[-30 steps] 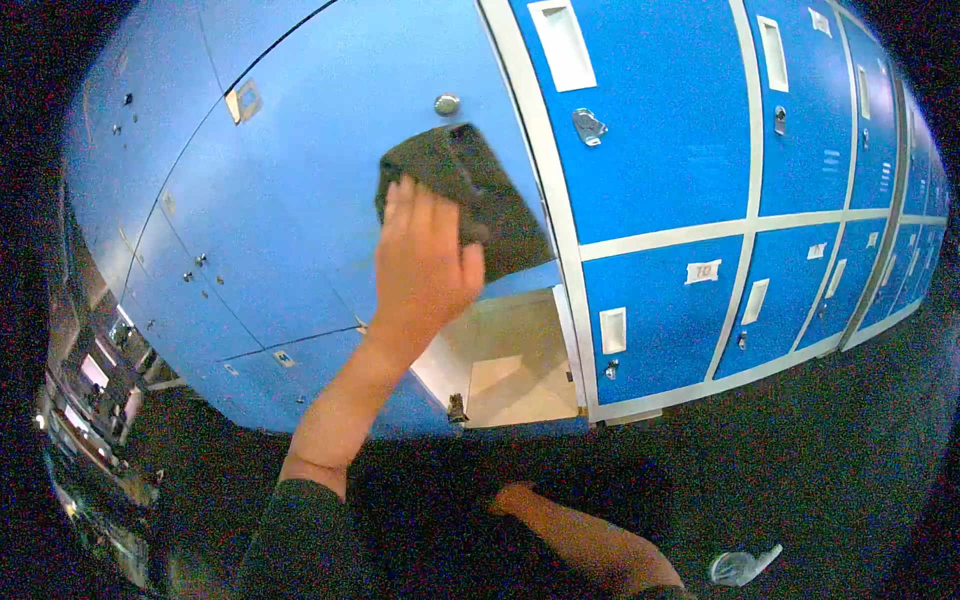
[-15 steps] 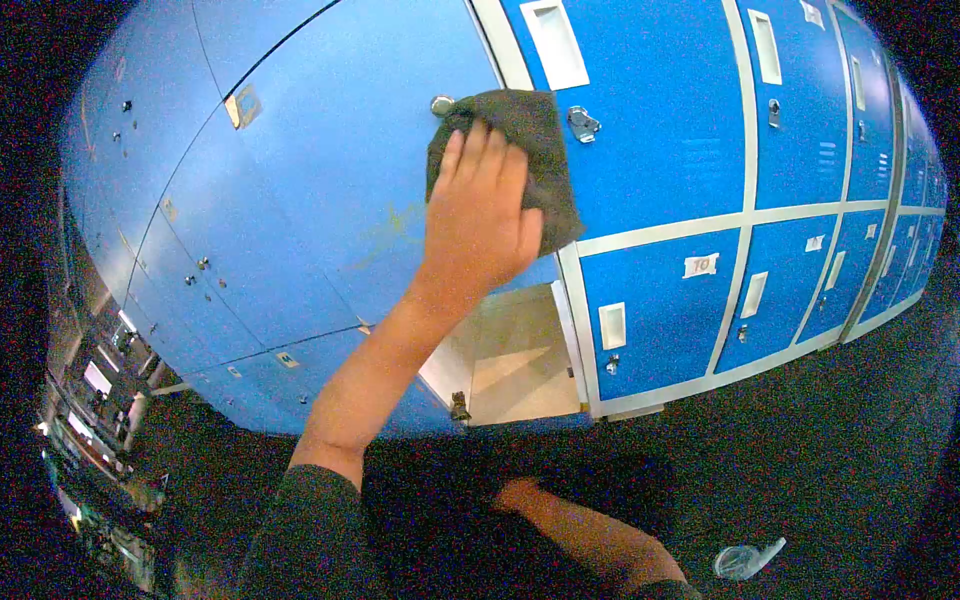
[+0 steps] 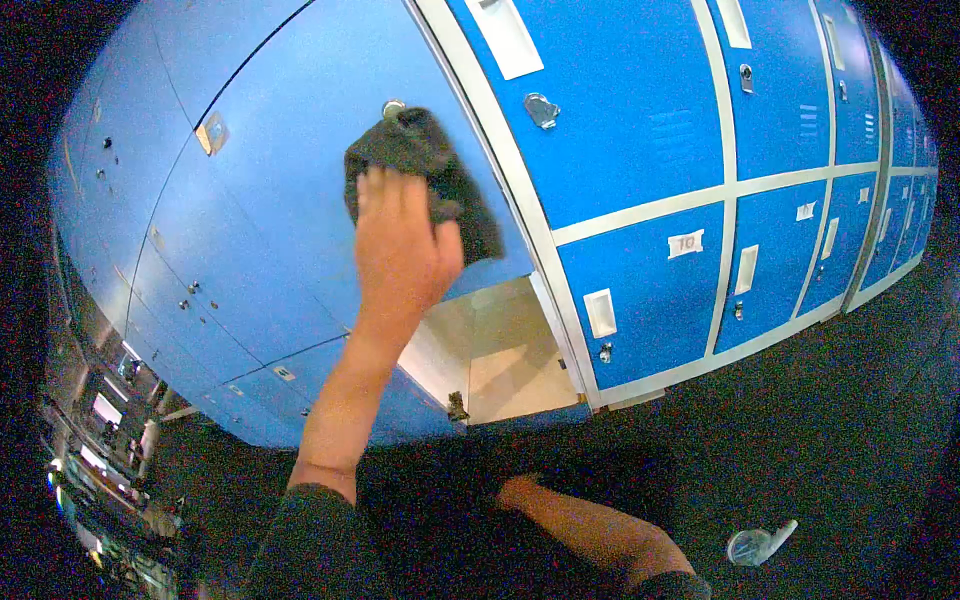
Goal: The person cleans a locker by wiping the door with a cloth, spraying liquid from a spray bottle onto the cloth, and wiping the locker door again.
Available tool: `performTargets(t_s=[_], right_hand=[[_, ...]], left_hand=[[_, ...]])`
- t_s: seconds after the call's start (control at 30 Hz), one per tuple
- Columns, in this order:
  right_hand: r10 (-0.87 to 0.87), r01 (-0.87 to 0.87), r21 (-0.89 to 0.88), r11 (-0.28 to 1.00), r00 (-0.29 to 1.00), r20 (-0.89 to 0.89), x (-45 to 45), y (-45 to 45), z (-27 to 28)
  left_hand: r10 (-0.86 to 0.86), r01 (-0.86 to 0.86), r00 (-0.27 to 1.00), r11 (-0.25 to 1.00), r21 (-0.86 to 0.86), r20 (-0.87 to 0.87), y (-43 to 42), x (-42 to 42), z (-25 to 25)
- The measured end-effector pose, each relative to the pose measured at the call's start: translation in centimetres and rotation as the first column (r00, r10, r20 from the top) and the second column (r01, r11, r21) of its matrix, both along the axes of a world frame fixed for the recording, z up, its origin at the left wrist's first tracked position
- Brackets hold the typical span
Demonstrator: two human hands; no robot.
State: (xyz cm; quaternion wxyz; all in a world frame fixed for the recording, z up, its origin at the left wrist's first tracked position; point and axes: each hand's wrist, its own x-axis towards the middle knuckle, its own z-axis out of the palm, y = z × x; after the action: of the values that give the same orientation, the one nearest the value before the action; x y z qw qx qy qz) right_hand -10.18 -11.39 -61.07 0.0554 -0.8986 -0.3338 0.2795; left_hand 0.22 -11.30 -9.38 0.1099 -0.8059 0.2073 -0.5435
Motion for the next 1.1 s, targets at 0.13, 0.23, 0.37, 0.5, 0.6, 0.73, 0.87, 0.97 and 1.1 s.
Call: performTargets(t_s=[0.13,0.23,0.37,0.5,0.6,0.73,0.87,0.97,1.1], right_hand=[[-0.268,0.022,0.389,0.921,0.761,0.591,-3.8,-0.9,-6.7],[-0.018,0.018,0.004,1.0,0.999,0.026,0.5,-0.4,-1.0],[0.037,-0.096,-0.166,0.981,0.943,-0.329,1.9,0.0,1.3],[0.042,-0.098,-0.15,0.984,0.938,-0.343,1.8,0.4,1.3],[0.047,-0.105,-0.155,0.982,0.939,-0.34,1.8,0.5,1.2],[0.047,-0.107,-0.162,0.981,0.94,-0.338,1.8,0.4,1.3],[0.058,-0.124,-0.181,0.976,0.941,-0.334,1.9,0.5,1.2],[0.063,-0.145,-0.22,0.965,0.938,-0.341,2.3,0.8,0.3],[0.143,-0.23,-0.261,0.937,0.939,-0.313,2.7,2.7,-4.9]], left_hand=[[0.013,-0.007,0.996,0.998,-0.056,0.094,-3.2,0.8,-0.2],[-0.045,0.049,0.997,0.997,-0.064,0.058,-1.7,0.3,-0.1],[0.027,-0.027,1.0,0.999,-0.045,0.003,1.8,-1.2,-1.1],[0.02,-0.023,0.997,0.999,-0.042,-0.077,2.9,-2.3,-1.1],[-0.036,0.033,0.998,0.998,-0.051,-0.054,1.6,-1.9,-0.8],[-0.092,0.091,0.994,0.996,-0.016,-0.056,-1.8,0.7,-1.1],[-0.233,0.233,0.972,0.972,-0.027,-0.003,-4.2,1.1,0.0],[-0.194,0.194,0.981,0.981,-0.024,-0.015,-2.9,0.8,-0.5],[-0.082,0.081,0.996,0.996,-0.028,-0.028,1.0,-1.3,-1.6]])
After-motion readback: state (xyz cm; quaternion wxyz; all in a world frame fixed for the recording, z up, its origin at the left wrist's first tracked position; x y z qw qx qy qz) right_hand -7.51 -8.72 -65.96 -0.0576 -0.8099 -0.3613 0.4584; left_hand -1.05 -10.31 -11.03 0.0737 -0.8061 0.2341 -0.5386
